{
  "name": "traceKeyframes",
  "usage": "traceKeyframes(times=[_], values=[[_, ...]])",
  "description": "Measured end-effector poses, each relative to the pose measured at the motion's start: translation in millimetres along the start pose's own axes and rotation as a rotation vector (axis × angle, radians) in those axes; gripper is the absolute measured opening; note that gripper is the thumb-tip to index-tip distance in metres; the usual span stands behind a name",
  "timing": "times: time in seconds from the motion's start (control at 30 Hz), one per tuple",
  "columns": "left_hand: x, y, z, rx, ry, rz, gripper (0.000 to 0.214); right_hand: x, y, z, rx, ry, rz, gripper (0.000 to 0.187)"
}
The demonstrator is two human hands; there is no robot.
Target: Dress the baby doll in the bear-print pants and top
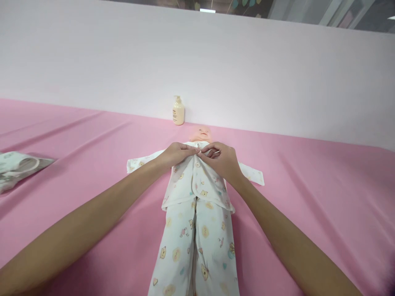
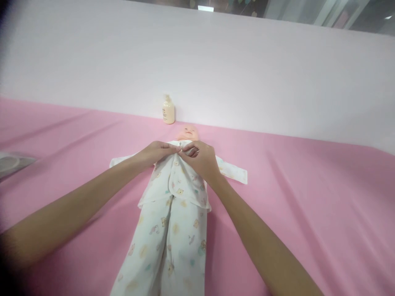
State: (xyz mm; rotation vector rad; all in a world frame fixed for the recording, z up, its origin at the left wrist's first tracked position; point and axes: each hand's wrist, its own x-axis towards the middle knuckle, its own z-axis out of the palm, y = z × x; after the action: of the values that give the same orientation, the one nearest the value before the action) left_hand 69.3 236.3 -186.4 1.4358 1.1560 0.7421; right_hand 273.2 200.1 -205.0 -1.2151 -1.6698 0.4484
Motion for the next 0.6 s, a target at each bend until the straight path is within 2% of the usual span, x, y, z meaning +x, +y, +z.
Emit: traceKeyframes(times=[0.17, 0.3, 0.43, 0.6], values=[[-5.4, 6.4, -2.3, -0.027, -0.077, -0.015, 0.06, -0.2, 0.7, 1.2, -0.008, 0.005, -0.006, 0.02], [-4.0, 4.3, -7.0, -0.033, -0.164, 0.027, 0.065, -0.4, -1.8, 2.2, -0.004, -0.006, 0.0, 0.02], [-2.5, 3.0, -9.4, 0.013, -0.174, 0.05, 0.061, 0.5, -4.9, 0.5, 0.02, -0.028, 0.043, 0.023], [-4.6, 5.2, -7.8, 0.021, -0.178, 0.065, 0.051, 3.9, -5.5, -6.8, 0.083, -0.133, 0.146, 0.031]])
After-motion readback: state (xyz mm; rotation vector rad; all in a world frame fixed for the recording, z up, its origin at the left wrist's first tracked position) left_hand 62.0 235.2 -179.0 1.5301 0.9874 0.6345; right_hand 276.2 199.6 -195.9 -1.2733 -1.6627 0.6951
